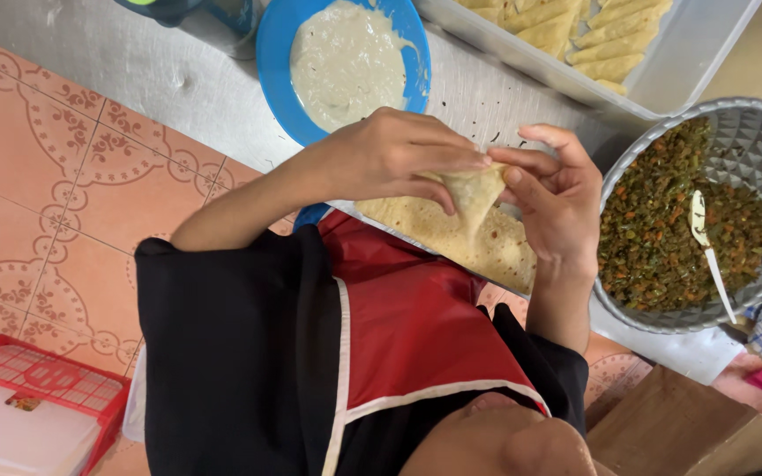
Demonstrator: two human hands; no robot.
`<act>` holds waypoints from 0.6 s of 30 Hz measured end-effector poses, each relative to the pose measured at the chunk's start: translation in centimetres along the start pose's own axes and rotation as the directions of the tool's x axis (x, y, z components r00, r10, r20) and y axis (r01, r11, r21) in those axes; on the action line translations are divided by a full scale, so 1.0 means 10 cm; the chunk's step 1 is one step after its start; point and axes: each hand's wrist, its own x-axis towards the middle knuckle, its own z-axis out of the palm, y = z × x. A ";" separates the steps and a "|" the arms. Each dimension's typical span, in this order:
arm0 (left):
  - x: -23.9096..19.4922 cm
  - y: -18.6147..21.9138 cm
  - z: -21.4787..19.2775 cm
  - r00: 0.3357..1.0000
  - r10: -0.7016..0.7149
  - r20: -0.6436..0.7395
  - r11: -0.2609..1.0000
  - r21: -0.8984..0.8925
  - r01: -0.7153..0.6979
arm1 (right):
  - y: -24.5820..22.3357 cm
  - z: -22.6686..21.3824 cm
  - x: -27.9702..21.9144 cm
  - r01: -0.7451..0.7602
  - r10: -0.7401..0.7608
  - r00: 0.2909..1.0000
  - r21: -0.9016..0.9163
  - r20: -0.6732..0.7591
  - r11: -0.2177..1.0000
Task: The person folds thin pastry sheets into cones, fills them with a vegetable mixture using a spoon, and seals the edges with a white paste. The finished samosas are placed in a tray.
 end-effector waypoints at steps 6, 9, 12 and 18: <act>-0.23 -0.13 0.43 0.913 -0.397 -0.093 0.918 -0.063 0.392 | -0.06 0.01 -0.19 0.128 -0.102 0.985 -0.187 0.138 0.974; -0.18 -0.10 0.51 0.908 -0.392 -0.149 0.917 -0.146 0.371 | -0.06 0.06 -0.25 0.211 -0.181 0.975 -0.287 0.126 0.934; -0.09 0.00 0.49 0.935 -0.258 -0.243 0.943 -0.271 0.190 | -0.06 0.12 -0.29 0.288 -0.256 0.958 -0.473 0.132 0.833; 0.17 0.07 0.39 0.798 -0.600 0.056 0.702 -0.441 0.559 | -0.09 0.11 -0.40 0.389 -0.370 0.914 -0.619 0.166 0.682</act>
